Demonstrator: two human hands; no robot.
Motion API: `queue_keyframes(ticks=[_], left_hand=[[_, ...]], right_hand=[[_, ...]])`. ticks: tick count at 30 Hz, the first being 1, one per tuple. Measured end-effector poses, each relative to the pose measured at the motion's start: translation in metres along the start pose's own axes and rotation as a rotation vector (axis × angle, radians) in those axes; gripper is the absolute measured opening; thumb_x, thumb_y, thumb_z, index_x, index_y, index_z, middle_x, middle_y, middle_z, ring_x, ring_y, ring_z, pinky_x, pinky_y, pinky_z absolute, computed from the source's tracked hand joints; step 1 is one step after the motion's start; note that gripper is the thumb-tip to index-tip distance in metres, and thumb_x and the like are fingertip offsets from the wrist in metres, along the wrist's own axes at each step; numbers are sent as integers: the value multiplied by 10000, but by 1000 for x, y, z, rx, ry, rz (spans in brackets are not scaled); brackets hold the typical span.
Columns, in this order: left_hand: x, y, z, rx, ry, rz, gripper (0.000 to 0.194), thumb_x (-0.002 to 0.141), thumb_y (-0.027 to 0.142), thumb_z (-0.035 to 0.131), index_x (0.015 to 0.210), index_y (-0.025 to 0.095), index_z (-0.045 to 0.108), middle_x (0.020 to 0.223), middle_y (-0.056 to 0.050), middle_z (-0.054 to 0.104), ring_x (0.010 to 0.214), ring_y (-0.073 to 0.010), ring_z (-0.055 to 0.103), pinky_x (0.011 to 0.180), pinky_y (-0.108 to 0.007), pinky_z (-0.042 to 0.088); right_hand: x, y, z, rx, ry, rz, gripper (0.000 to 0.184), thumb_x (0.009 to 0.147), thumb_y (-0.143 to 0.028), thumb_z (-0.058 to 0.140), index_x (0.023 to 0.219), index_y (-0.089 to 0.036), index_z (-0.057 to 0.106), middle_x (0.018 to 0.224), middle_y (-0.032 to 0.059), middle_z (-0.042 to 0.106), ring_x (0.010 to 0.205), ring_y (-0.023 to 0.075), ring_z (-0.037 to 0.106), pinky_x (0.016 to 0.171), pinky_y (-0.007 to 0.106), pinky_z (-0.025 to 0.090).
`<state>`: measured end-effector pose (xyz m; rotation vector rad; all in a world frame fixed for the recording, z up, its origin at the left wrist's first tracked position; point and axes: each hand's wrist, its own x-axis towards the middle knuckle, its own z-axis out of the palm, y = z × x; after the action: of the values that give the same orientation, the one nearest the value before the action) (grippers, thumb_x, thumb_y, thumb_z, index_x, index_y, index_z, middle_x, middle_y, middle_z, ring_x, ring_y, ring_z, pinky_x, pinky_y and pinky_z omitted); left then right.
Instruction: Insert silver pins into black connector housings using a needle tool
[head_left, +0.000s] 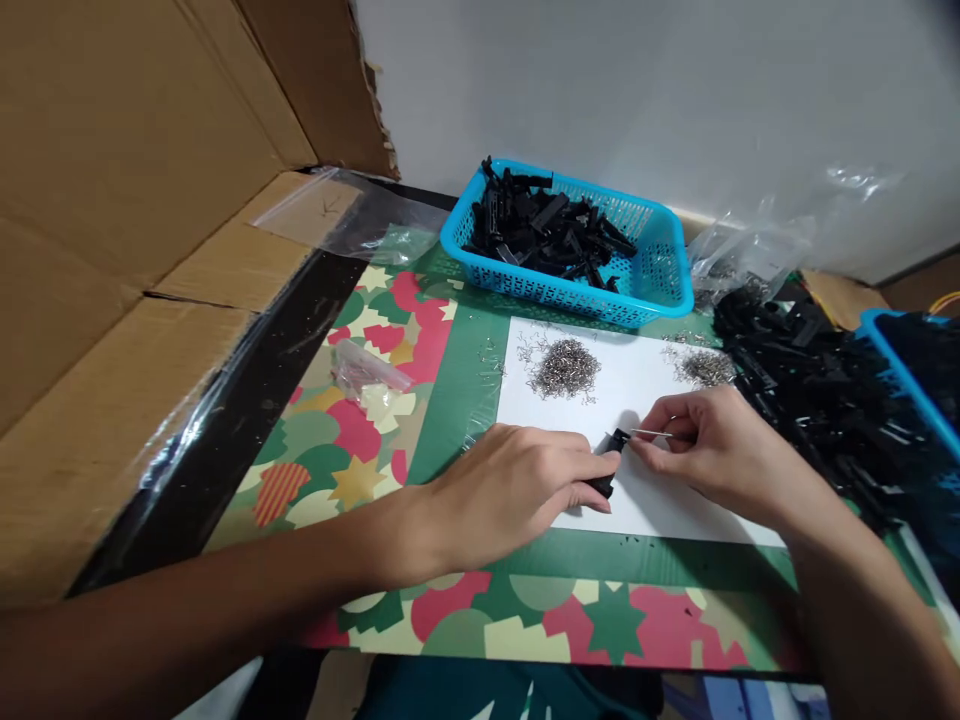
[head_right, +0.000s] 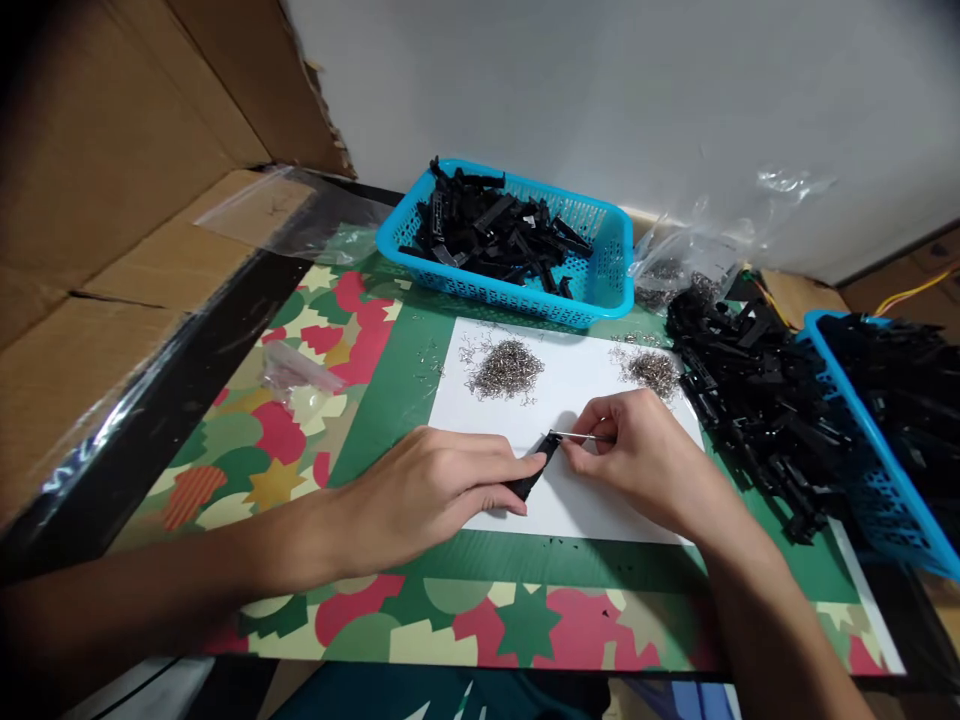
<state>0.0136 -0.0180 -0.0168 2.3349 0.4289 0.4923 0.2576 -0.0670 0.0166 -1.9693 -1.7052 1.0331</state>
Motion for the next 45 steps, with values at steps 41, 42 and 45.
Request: queue_keyframes(ticks=[41, 42, 45], left_hand=[[7, -9, 0, -125, 32, -66, 250, 1013, 163, 738, 1248, 225, 799, 853, 19, 758, 761, -158, 704, 651, -252, 426], [8, -8, 0, -143, 35, -75, 249, 1015, 166, 735, 1247, 231, 800, 850, 24, 761, 755, -152, 701, 649, -249, 428], [9, -8, -1, -196, 37, -113, 216, 1020, 174, 721, 1201, 243, 816, 866, 31, 781, 743, -139, 695, 642, -244, 436]], right_hand=[[0, -10, 2, -94, 96, -7, 79, 819, -215, 758, 798, -141, 772, 583, -18, 603, 534, 98, 444, 490, 250, 275], [0, -10, 3, -98, 106, -6, 72, 816, -210, 755, 798, -142, 771, 570, -28, 582, 528, 96, 430, 490, 252, 266], [-1, -10, 3, -97, 119, -10, 48, 809, -186, 745, 793, -147, 768, 545, -43, 551, 510, 93, 405, 489, 258, 243]])
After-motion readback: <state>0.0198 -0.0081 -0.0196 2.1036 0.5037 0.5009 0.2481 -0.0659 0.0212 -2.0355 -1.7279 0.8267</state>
